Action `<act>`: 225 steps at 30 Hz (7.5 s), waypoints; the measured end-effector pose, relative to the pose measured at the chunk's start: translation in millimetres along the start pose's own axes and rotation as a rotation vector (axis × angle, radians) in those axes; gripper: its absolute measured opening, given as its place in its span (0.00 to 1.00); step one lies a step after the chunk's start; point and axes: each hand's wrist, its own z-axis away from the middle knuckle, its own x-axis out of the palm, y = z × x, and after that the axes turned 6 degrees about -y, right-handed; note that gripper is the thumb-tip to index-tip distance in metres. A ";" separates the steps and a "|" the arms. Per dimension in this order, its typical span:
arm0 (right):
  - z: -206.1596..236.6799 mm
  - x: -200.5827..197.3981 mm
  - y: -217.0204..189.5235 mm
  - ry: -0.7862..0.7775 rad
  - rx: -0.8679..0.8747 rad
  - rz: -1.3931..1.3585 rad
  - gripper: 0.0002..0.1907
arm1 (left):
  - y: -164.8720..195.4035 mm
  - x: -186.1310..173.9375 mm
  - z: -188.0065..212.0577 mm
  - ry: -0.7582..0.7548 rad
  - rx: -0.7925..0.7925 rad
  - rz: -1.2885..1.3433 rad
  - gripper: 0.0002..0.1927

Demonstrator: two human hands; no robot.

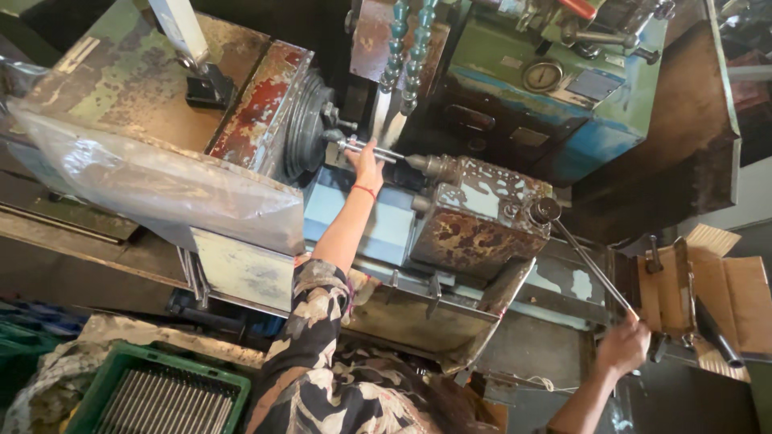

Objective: The person repeatedly picks up metal rods from a green bin, presses each rod against a rotating grinding wheel while coolant flows, then places the finished rod into a metal tray. The cycle repeats for multiple rods.

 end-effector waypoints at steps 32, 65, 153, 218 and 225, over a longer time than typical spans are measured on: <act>220.0 -43.7 -264.9 -0.608 -0.372 -0.048 0.32 | 267.8 -408.6 355.7 0.090 0.533 -1.393 0.21; 615.6 -239.6 -372.4 -0.878 -0.628 -0.947 0.13 | 338.7 -479.1 484.6 0.012 0.182 0.470 0.06; 673.3 -219.2 -403.2 -1.589 -0.022 -1.380 0.12 | 348.4 -501.8 526.3 0.132 0.603 -0.632 0.29; 575.5 -237.4 -262.3 -0.980 0.064 -1.486 0.10 | 253.8 -433.7 569.4 -0.643 -0.331 -0.449 0.26; 514.8 -244.4 -193.5 -0.782 -0.136 -1.274 0.10 | 203.3 -387.2 567.6 -0.780 -0.449 -0.359 0.20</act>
